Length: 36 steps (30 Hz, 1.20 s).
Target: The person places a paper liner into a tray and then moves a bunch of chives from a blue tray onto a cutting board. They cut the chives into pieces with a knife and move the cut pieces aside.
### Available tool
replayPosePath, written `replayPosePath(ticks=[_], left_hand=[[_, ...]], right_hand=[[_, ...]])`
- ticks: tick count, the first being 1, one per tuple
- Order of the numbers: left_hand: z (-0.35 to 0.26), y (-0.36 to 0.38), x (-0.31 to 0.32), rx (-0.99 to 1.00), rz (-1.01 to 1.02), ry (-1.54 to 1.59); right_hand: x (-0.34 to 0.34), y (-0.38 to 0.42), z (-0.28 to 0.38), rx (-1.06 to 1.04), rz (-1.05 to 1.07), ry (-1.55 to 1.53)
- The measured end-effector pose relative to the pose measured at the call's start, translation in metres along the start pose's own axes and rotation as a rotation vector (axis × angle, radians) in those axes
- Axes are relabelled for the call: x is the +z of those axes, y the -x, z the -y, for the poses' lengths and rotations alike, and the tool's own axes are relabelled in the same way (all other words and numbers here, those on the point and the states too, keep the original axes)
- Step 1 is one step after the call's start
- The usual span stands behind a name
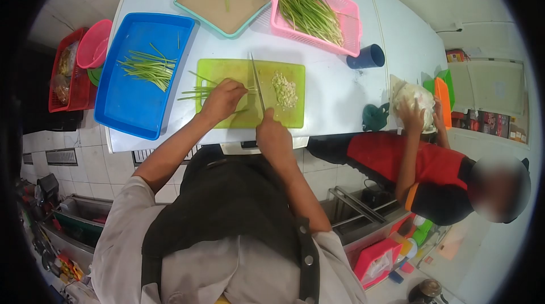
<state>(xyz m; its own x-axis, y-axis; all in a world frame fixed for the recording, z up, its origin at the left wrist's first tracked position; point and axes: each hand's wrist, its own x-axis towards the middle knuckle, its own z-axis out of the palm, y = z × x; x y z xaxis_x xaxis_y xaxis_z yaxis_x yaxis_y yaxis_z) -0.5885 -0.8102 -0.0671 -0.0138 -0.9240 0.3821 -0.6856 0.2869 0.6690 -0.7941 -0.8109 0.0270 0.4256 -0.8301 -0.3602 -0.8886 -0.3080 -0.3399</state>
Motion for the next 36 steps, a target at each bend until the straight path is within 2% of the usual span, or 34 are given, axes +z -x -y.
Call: replayPosePath(ticks=[4,7,10,13,19,22,25,28,31,36], left_hand=[[-0.003,0.004,-0.001,-0.015,0.001,0.002],[0.000,0.001,-0.001,-0.002,0.006,-0.008],[-0.002,0.000,-0.002,0.007,0.015,-0.011],[-0.001,0.003,-0.003,-0.004,0.003,0.005],[0.002,0.002,0.000,0.043,0.004,-0.003],[0.004,0.006,0.000,0.035,-0.014,0.012],[0.003,0.002,-0.002,0.024,0.024,-0.011],[0.002,0.001,-0.002,0.027,0.060,-0.022],[0.001,0.006,-0.003,0.028,0.040,-0.016],[0.006,0.005,-0.005,0.042,0.074,-0.028]], right_hand=[[0.033,-0.005,0.000,0.033,-0.069,0.030],[0.025,-0.020,-0.006,-0.065,-0.093,0.098],[0.002,-0.005,-0.004,-0.104,-0.025,0.012],[0.032,-0.002,-0.004,-0.032,-0.081,0.065],[-0.003,-0.013,0.004,-0.057,-0.010,0.050],[0.032,-0.004,0.000,0.010,-0.055,0.037],[0.026,-0.022,-0.004,-0.106,-0.101,0.114],[0.004,-0.008,0.006,-0.085,-0.030,0.114],[0.033,0.002,-0.001,-0.021,-0.063,0.097],[0.021,-0.009,-0.003,-0.114,-0.054,0.056]])
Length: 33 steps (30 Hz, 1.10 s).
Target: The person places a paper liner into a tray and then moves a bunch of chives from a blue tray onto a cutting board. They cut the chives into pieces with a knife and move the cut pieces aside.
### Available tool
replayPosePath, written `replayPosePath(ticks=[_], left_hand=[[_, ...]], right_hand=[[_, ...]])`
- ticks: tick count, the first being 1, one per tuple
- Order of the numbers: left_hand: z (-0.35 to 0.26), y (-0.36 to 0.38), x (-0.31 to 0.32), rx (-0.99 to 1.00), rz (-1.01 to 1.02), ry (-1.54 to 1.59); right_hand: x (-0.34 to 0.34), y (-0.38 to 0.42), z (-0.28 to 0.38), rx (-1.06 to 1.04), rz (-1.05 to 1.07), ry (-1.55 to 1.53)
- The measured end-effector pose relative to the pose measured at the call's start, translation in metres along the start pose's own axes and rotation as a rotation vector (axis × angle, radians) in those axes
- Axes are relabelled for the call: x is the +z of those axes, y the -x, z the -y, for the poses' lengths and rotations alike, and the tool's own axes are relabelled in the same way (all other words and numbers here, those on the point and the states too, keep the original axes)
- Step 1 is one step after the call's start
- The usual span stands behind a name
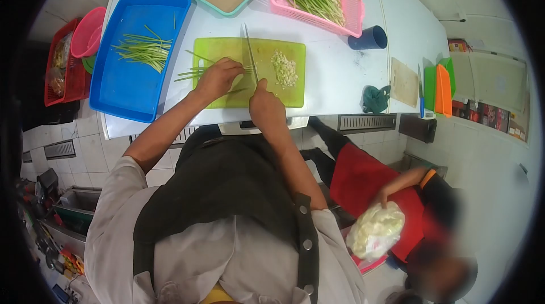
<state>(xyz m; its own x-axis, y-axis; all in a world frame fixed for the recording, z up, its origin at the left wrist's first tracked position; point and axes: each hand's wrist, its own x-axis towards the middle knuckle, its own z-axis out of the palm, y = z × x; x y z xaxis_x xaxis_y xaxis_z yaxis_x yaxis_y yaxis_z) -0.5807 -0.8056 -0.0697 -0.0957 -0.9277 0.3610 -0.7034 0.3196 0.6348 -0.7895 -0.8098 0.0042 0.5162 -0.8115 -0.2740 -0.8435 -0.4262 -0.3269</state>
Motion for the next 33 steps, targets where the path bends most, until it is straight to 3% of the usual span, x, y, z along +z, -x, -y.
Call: replayPosePath(ticks=[1,4,7,10,13,16,22,25,31,33], left_hand=[[0.001,-0.001,0.001,-0.003,-0.005,0.012],[0.004,0.002,0.002,-0.026,-0.020,0.026],[0.003,-0.001,0.001,-0.010,-0.011,-0.003],[0.002,0.002,0.001,0.010,0.022,-0.023],[0.004,0.000,0.000,-0.007,0.032,-0.026],[0.002,-0.003,-0.003,-0.009,0.053,-0.029],[0.007,-0.003,0.000,0.007,0.040,-0.028],[0.003,-0.004,-0.003,0.002,0.036,-0.006],[0.007,-0.005,-0.001,0.006,0.053,-0.046],[0.003,-0.004,-0.003,-0.001,0.059,-0.045]], right_hand=[[-0.008,-0.003,0.001,-0.025,0.006,-0.017],[-0.010,0.017,0.013,0.166,0.120,-0.090],[0.022,0.003,0.001,0.118,0.028,-0.077],[-0.020,-0.008,0.011,0.080,0.113,-0.089],[-0.020,0.017,0.017,0.159,0.139,-0.069],[0.022,0.006,0.001,0.160,0.059,-0.094],[-0.027,0.012,0.018,0.165,0.175,-0.089],[0.025,0.007,0.002,0.148,0.093,-0.048],[-0.024,0.013,0.015,0.148,0.201,-0.104],[0.016,0.011,0.001,0.163,0.141,-0.096]])
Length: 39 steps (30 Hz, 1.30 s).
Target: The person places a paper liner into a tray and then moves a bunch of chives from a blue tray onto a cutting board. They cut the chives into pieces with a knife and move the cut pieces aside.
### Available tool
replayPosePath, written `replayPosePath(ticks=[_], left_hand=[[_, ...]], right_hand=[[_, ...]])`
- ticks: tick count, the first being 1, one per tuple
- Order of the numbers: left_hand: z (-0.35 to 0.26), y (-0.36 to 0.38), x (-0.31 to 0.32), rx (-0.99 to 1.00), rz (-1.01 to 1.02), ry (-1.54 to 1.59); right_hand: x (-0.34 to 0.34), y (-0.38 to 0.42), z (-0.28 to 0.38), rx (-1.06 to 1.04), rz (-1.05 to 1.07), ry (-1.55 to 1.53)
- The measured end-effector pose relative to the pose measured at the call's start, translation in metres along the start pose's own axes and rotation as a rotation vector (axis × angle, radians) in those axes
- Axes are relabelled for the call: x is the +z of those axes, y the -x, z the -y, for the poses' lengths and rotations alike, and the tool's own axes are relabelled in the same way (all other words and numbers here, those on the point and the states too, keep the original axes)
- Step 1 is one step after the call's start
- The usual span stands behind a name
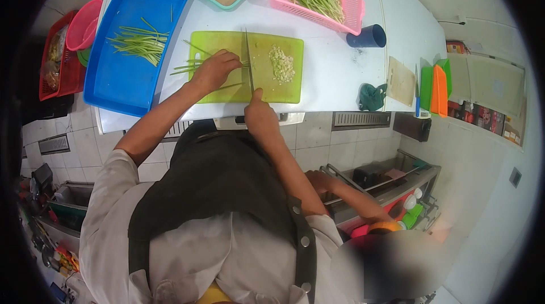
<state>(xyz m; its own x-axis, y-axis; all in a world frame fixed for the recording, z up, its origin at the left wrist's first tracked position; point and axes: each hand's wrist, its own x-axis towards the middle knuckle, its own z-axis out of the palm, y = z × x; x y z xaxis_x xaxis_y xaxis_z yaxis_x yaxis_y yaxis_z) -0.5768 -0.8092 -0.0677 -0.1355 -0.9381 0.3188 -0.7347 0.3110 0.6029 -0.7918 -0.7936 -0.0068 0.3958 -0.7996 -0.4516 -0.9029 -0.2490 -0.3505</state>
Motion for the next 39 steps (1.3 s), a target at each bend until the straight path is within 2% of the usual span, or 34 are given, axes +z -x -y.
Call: replayPosePath(ticks=[3,7,11,14,19,23,27,30,32,36,39], left_hand=[[-0.001,0.000,-0.001,-0.001,0.004,0.010],[0.005,-0.003,0.000,0.014,-0.001,-0.006],[-0.001,-0.001,-0.001,0.017,-0.022,0.013],[0.000,0.002,-0.001,0.006,0.015,0.026],[0.002,-0.004,-0.005,0.003,0.065,0.025],[0.006,0.000,-0.004,0.049,0.054,0.026],[0.009,-0.001,-0.002,0.059,0.009,0.040],[0.012,-0.001,-0.003,0.069,0.072,0.011],[0.011,-0.003,-0.006,0.097,0.130,-0.024],[0.008,-0.019,-0.018,0.160,0.263,-0.135],[0.008,-0.030,-0.023,0.244,0.356,-0.209]], right_hand=[[-0.015,-0.018,0.005,-0.030,0.021,-0.005],[-0.035,0.011,0.022,-0.018,0.020,-0.020],[-0.004,-0.011,0.015,-0.002,-0.033,-0.037],[-0.033,-0.007,0.020,-0.051,0.006,-0.045],[-0.001,0.003,0.018,0.000,-0.069,-0.020],[-0.028,0.001,0.024,-0.022,-0.005,-0.043],[-0.009,0.003,0.019,0.003,-0.042,-0.038],[-0.007,-0.006,0.019,-0.002,-0.035,-0.052],[-0.033,0.004,0.028,-0.023,0.009,-0.052],[-0.003,0.001,0.016,-0.028,-0.026,-0.019],[-0.021,-0.003,0.030,0.000,0.029,-0.034]])
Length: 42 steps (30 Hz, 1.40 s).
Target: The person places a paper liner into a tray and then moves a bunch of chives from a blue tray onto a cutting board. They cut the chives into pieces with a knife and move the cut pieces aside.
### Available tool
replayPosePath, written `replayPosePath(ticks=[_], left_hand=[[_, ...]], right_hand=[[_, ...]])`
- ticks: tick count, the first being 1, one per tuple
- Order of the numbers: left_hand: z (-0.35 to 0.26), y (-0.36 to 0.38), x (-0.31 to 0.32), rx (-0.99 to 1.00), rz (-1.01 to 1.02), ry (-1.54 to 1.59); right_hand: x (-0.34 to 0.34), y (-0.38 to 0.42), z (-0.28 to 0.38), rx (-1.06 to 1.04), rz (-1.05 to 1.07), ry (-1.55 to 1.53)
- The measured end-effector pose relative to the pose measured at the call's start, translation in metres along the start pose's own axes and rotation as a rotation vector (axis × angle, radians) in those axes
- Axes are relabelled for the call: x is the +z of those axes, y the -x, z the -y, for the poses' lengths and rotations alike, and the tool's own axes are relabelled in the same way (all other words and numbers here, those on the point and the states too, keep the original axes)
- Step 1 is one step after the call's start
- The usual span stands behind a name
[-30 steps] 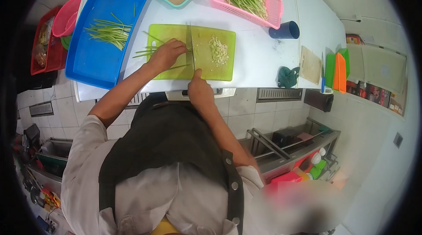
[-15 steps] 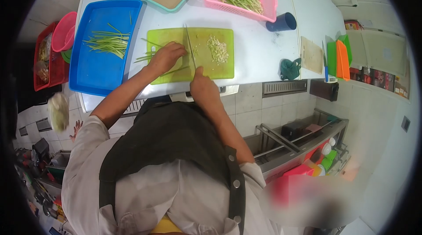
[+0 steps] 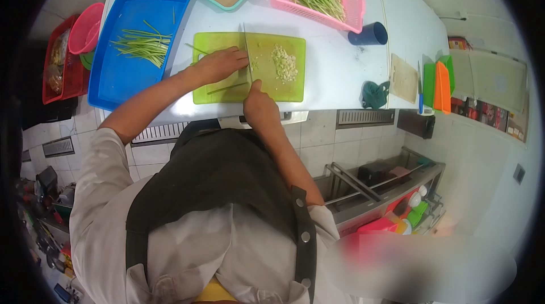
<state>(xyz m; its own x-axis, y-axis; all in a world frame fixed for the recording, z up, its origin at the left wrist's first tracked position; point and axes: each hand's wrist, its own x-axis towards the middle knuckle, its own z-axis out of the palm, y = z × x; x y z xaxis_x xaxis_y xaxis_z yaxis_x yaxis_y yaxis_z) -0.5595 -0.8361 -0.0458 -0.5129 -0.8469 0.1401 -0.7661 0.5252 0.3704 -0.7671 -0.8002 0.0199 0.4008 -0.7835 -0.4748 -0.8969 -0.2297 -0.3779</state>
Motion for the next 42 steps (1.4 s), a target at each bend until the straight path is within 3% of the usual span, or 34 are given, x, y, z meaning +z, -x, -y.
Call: replayPosePath(ticks=[2,6,11,15,24,31,34,37,42], left_hand=[[0.001,-0.005,-0.007,0.040,0.077,0.007],[0.003,-0.010,-0.014,0.046,0.159,0.009],[-0.002,-0.008,-0.013,0.035,0.126,0.054],[0.005,-0.005,-0.006,0.050,0.086,0.030],[0.008,-0.009,-0.019,-0.018,0.145,0.181],[-0.022,0.014,-0.018,-0.022,-0.239,0.061],[-0.058,0.040,-0.002,-0.200,-0.167,0.069],[-0.072,0.052,0.015,-0.278,-0.228,0.090],[-0.061,0.051,0.025,-0.277,-0.233,-0.028]], right_hand=[[-0.017,0.009,0.002,-0.021,0.020,-0.032],[0.018,0.004,-0.011,-0.038,-0.078,0.026],[0.006,-0.001,-0.014,-0.079,-0.079,-0.002],[0.033,-0.007,-0.020,-0.074,-0.116,0.033],[-0.017,-0.011,-0.011,-0.057,-0.036,0.056],[-0.010,-0.011,-0.019,-0.029,-0.043,0.014],[-0.009,-0.010,-0.022,-0.066,-0.063,0.008],[-0.010,-0.012,-0.025,-0.069,-0.044,0.006],[0.008,-0.017,-0.054,-0.144,-0.124,0.128]])
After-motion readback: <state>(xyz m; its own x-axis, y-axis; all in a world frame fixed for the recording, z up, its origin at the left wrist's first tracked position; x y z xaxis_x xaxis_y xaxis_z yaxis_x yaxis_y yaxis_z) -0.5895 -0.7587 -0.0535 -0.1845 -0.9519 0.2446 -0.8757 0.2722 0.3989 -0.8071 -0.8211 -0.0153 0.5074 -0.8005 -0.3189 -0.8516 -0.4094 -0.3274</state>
